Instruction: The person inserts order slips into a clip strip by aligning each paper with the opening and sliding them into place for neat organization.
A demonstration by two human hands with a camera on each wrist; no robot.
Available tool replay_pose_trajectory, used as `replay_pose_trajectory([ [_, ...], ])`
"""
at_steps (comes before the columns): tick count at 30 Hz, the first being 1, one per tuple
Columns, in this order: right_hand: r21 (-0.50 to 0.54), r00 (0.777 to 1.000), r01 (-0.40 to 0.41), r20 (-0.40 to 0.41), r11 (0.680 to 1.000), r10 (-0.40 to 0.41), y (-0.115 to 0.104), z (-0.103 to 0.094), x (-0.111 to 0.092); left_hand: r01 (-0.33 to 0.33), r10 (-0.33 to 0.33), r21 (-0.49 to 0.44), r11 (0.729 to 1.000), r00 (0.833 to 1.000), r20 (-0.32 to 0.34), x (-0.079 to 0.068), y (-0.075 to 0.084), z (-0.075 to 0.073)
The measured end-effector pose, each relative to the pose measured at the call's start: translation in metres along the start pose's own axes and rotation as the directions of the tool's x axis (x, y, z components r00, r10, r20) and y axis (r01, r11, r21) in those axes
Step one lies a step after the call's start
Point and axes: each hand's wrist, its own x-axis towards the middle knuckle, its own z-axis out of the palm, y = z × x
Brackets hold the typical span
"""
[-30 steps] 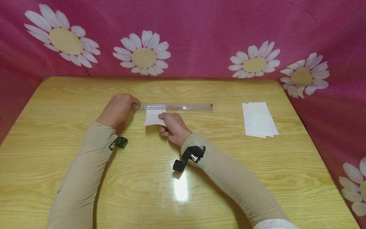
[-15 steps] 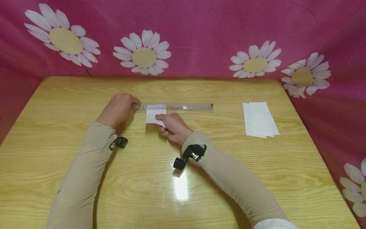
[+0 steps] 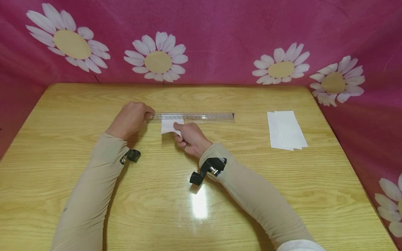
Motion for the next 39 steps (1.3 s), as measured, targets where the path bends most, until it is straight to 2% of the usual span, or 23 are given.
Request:
replay_pose_trajectory([
  [15, 0.071, 0.999, 0.028, -0.022, 0.997, -0.027, 0.000, -0.005, -0.004, -0.030, 0.031, 0.015, 0.999, 0.999, -0.012, 0.001, 0.000, 0.000],
  [21, 0.063, 0.999, 0.036, -0.013, 0.997, -0.036, 0.000, -0.008, -0.005, -0.016, 0.016, 0.014, 1.000, 1.000, 0.003, 0.001, 0.000, -0.001],
  [32, 0.081, 0.998, 0.036, -0.063, 0.996, -0.031, 0.000, -0.012, -0.007, -0.028, 0.028, 0.021, 0.999, 1.000, -0.005, 0.000, 0.000, -0.001],
  [39, 0.089, 0.996, 0.043, -0.076, 0.995, -0.036, -0.001, -0.016, -0.010, -0.004, 0.004, 0.026, 1.000, 1.000, 0.006, 0.000, 0.000, -0.001],
])
